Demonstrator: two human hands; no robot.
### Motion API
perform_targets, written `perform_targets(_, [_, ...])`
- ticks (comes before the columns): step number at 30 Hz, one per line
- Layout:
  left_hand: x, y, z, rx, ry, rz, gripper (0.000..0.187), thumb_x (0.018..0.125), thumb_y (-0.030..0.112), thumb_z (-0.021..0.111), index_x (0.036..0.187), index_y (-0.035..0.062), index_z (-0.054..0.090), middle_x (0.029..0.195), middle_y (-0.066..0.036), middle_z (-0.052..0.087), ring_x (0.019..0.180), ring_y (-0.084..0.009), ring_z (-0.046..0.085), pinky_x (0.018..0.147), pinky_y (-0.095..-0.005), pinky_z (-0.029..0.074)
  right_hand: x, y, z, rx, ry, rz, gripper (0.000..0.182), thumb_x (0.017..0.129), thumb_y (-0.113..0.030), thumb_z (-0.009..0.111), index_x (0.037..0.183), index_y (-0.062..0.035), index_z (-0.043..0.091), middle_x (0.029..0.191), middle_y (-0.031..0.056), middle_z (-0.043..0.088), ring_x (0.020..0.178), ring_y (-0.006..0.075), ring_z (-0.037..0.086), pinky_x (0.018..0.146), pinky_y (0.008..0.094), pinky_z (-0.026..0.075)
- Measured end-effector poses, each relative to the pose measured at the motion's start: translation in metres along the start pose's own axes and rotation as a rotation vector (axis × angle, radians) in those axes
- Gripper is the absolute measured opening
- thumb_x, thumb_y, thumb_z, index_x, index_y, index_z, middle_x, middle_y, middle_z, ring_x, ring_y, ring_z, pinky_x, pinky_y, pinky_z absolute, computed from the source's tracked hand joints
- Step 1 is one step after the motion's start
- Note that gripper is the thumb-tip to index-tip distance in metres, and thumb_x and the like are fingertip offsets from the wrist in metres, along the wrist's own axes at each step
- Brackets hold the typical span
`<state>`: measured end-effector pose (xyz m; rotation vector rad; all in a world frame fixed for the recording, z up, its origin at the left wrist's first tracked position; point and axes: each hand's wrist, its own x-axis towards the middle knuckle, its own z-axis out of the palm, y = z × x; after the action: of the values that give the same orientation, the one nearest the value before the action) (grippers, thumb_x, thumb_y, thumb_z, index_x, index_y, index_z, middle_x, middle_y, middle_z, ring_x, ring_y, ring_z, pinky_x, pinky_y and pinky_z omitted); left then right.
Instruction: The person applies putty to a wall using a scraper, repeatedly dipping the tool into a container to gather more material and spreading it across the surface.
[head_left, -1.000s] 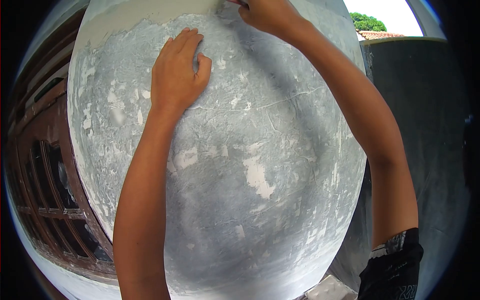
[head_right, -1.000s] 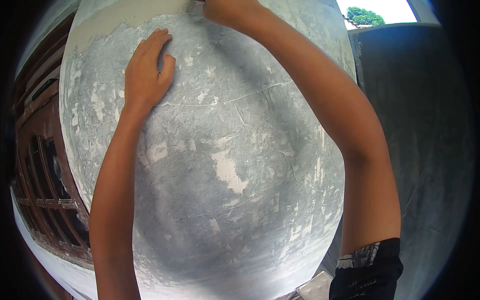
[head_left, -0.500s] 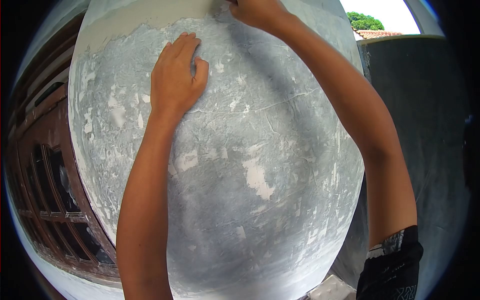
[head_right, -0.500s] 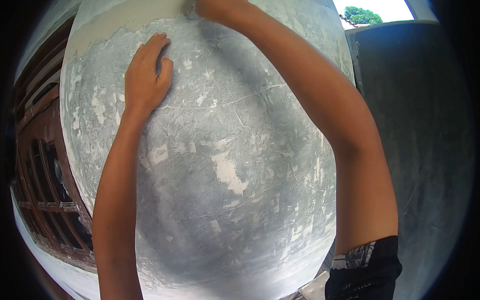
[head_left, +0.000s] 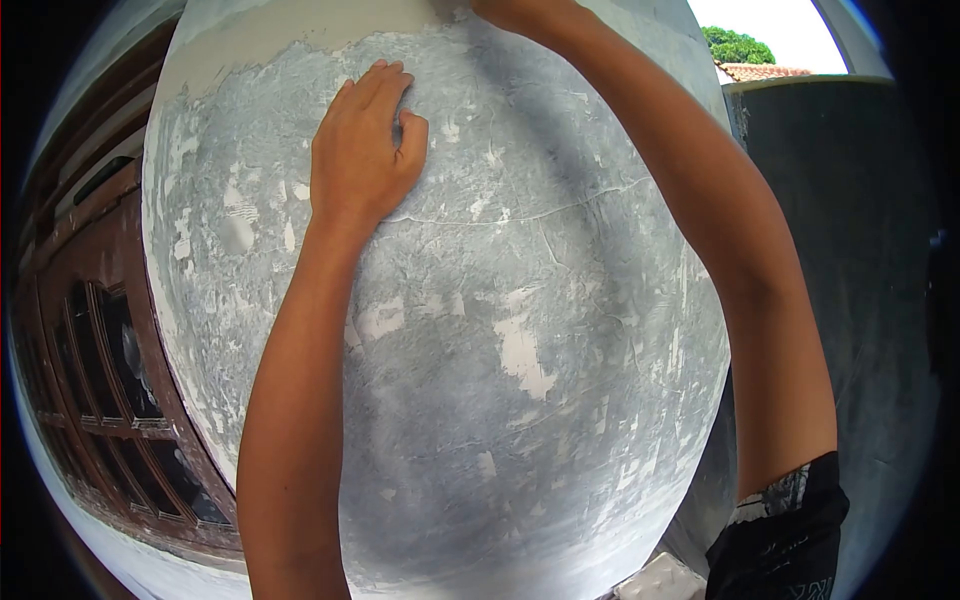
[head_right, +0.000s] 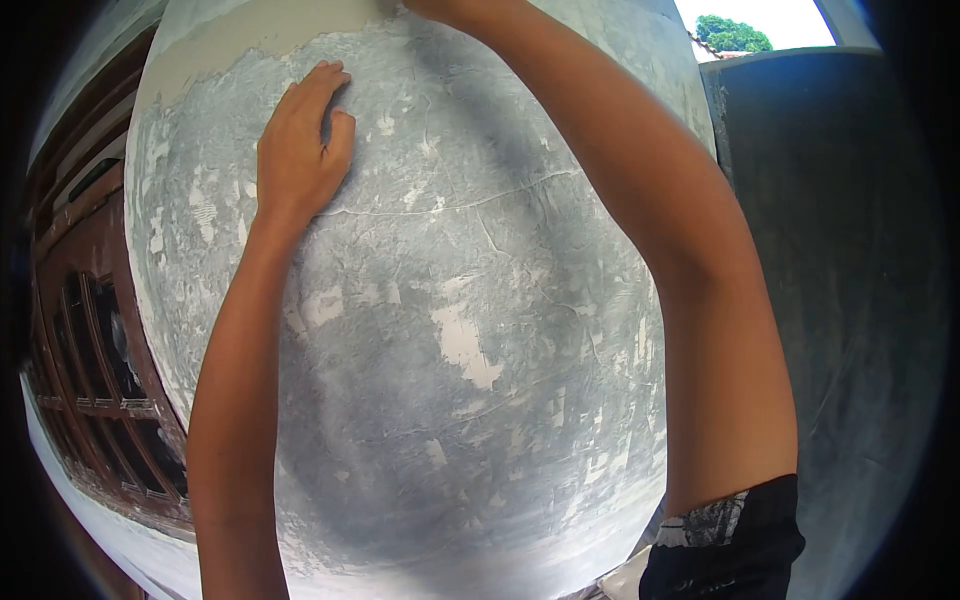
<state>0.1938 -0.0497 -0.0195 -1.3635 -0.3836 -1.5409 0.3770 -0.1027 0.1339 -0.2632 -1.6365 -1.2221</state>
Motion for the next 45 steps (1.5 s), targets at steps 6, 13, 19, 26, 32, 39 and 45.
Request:
perform_targets(6, [0.001,-0.001,-0.001,-0.018,-0.013,0.002,0.038,0.091,0.013,0.051,0.124,0.0017,0.066,0.136,-0.014,0.066,0.136,-0.0310,0.055,0.121,-0.0453,0.037,-0.012,0.012,0.021,-0.261,-0.281,-0.151,0.020,0.097,-0.014,0.056,0.098,-0.0027,0.072,0.104,0.0257,0.069,0.098,0.0440,0.067,0.085,0.0508,0.053])
perform_targets(13, [0.001,0.000,0.001,-0.003,0.009,0.004,0.038,0.091,0.012,0.051,0.124,0.0019,0.067,0.135,-0.014,0.066,0.135,-0.0314,0.056,0.120,-0.0456,0.038,-0.008,0.011,-0.007,-0.190,-0.052,0.077,0.017,0.088,-0.007,0.060,0.087,0.0057,0.072,0.094,0.0322,0.067,0.089,0.0495,0.067,0.077,0.0512,0.053])
perform_targets(19, [0.000,-0.003,0.000,0.000,0.004,0.016,0.037,0.091,0.013,0.052,0.124,0.0026,0.067,0.135,-0.014,0.067,0.134,-0.0315,0.057,0.119,-0.0455,0.038,-0.023,0.031,-0.011,-0.264,-0.220,0.058,0.034,0.102,-0.027,0.058,0.099,0.0040,0.073,0.103,0.0312,0.068,0.100,0.0469,0.067,0.081,0.0507,0.054])
perform_targets(26, [-0.001,-0.001,0.002,-0.009,0.011,0.006,0.037,0.091,0.012,0.052,0.123,0.0027,0.068,0.135,-0.013,0.067,0.134,-0.0311,0.057,0.119,-0.0451,0.039,-0.054,0.005,-0.016,-0.272,-0.165,0.016,0.010,0.087,0.002,0.064,0.095,0.0021,0.070,0.093,0.0205,0.072,0.088,0.0368,0.072,0.080,0.0433,0.058])
perform_targets(32, [0.001,-0.002,0.001,0.010,0.007,0.015,0.037,0.091,0.012,0.052,0.123,0.0030,0.068,0.135,-0.013,0.067,0.134,-0.0309,0.057,0.119,-0.0448,0.039,-0.014,0.067,-0.007,-0.288,0.012,0.191,0.020,0.097,-0.020,0.059,0.091,-0.0032,0.067,0.093,0.0238,0.070,0.090,0.0439,0.068,0.077,0.0500,0.054])
perform_targets(39, [0.001,-0.001,0.001,0.025,0.002,0.013,0.038,0.092,0.012,0.051,0.124,0.0040,0.067,0.137,-0.012,0.066,0.135,-0.0302,0.057,0.118,-0.0438,0.040,-0.053,-0.013,-0.012,-0.067,-0.147,-0.081,0.026,0.099,-0.018,0.058,0.090,0.0035,0.070,0.098,0.0296,0.068,0.093,0.0460,0.068,0.080,0.0507,0.053])
perform_targets(45, [0.000,-0.002,0.001,0.031,0.002,0.011,0.037,0.092,0.012,0.051,0.124,0.0043,0.068,0.137,-0.012,0.066,0.135,-0.0302,0.056,0.118,-0.0437,0.040,0.003,0.024,-0.012,-0.137,-0.049,0.321,0.041,0.107,-0.031,0.050,0.095,0.0040,0.069,0.100,0.0283,0.070,0.095,0.0455,0.068,0.080,0.0510,0.053])
